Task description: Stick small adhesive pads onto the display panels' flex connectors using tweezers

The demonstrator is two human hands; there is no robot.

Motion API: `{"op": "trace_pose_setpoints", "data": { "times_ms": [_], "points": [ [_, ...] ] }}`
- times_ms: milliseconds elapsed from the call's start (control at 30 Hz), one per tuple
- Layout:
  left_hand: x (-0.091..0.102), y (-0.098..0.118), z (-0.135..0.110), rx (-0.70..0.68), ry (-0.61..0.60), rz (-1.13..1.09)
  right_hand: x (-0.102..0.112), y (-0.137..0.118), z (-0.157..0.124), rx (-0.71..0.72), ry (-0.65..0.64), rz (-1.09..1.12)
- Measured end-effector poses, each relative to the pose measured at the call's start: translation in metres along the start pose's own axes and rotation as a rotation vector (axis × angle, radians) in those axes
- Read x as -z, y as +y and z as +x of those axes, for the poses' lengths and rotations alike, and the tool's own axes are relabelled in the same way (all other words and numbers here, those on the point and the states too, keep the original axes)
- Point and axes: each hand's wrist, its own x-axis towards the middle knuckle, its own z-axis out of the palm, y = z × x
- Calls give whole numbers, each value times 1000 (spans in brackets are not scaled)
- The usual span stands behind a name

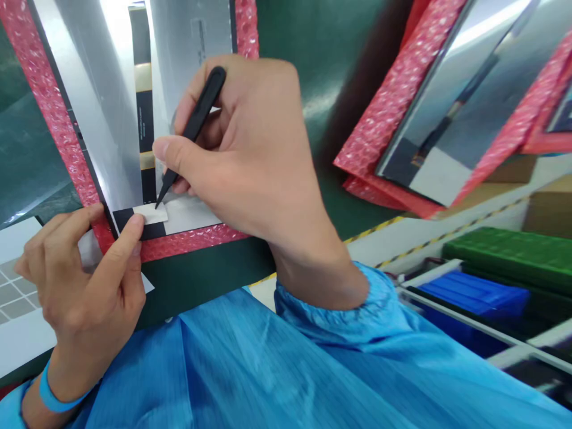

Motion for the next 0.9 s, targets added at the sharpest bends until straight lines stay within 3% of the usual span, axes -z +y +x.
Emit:
{"op": "trace_pose_setpoints", "data": {
  "times_ms": [200,500,767,900],
  "points": [
    [4,9,2,-1,-1,73,-2,7,0,11,92,50],
    [-12,24,9,-31,-188,172,-11,17,5,2,248,407],
    [-6,1,1,118,-137,166,-20,15,20,-132,204,433],
    [2,-6,-3,193,-96,199,-24,17,26,-134,221,444]
  ]
}}
